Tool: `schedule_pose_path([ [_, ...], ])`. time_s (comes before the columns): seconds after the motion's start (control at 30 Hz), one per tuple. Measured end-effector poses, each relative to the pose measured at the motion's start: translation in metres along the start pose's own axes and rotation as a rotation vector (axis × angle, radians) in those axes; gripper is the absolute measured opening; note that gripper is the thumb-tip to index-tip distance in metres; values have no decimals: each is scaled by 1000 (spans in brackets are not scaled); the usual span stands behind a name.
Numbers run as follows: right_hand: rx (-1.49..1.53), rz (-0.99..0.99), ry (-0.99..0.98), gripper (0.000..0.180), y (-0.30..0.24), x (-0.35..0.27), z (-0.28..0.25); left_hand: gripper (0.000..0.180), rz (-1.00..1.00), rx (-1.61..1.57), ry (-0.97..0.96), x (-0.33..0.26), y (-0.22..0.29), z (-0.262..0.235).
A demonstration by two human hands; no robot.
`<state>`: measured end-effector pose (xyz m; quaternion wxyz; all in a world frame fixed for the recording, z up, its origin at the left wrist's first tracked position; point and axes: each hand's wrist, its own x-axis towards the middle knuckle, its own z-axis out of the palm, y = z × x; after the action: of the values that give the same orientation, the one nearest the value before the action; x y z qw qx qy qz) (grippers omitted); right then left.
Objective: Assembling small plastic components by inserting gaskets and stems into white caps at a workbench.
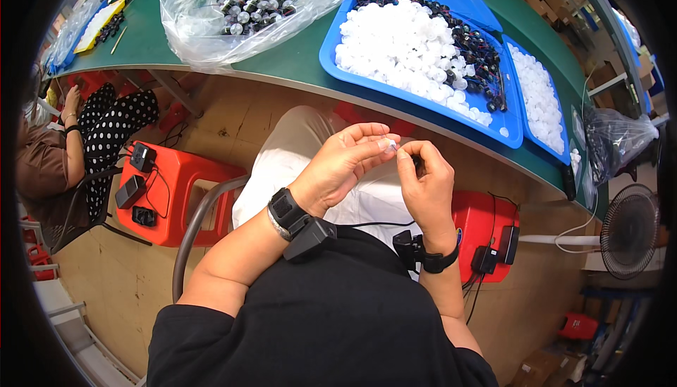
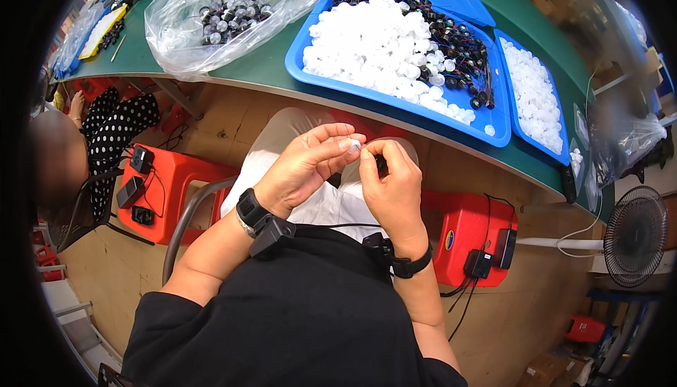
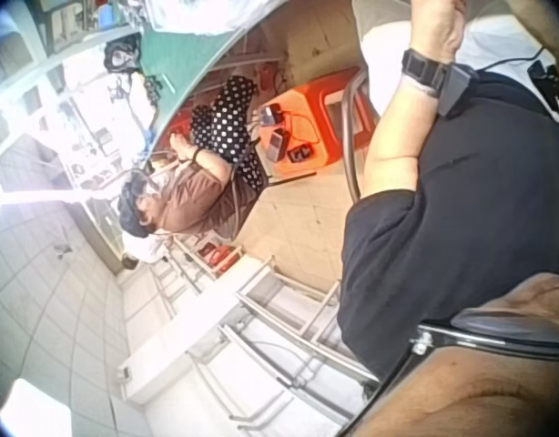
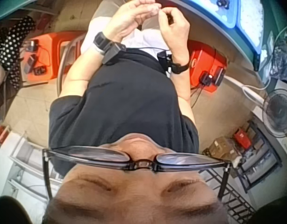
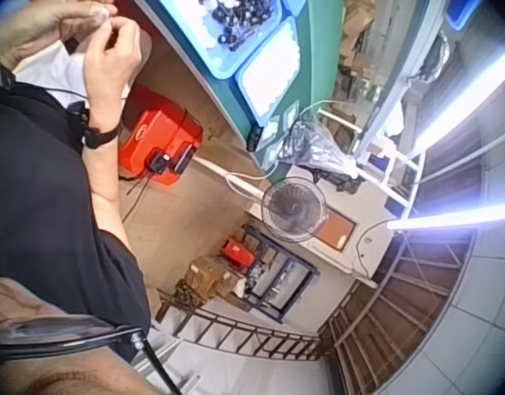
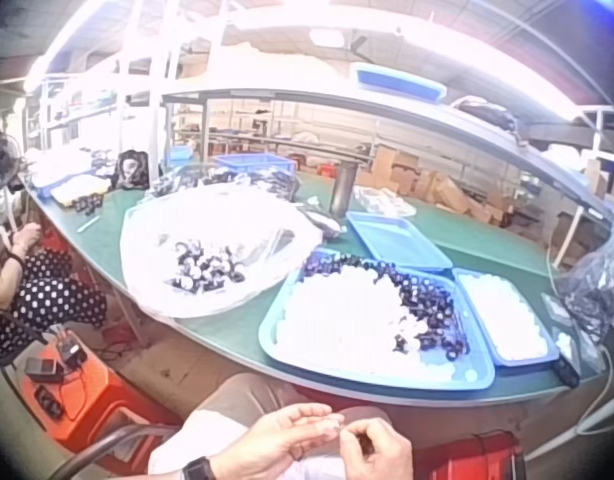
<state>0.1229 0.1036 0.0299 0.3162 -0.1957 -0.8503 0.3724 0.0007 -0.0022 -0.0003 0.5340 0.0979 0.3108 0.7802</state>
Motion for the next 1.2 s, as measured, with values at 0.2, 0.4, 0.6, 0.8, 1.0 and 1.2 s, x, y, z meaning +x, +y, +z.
schedule_pose_path([
  [0.2, -6, -17, 28, 5, 1, 0, 1, 37, -10, 3, -5, 2, -2, 1],
  [0.4, -11, -31, 27, 5, -1, 0, 0, 34, -33, -35, 3, 3, -1, 2],
  [0.6, -17, -38, 37, 5, 1, 0, 0, 34, -31, -17, 2, 3, -1, 4],
  [0.8, -21, -35, 38, 5, 1, 0, 0, 34, -27, -18, 1, 4, -1, 2],
  [1.0, -17, -35, 30, 5, 1, 0, 0, 34, -23, 11, -5, 4, -1, 2],
  [1.2, 1, 6, -2, 4, 3, -1, 3, 38, 21, 170, -28, 2, 3, 5],
])
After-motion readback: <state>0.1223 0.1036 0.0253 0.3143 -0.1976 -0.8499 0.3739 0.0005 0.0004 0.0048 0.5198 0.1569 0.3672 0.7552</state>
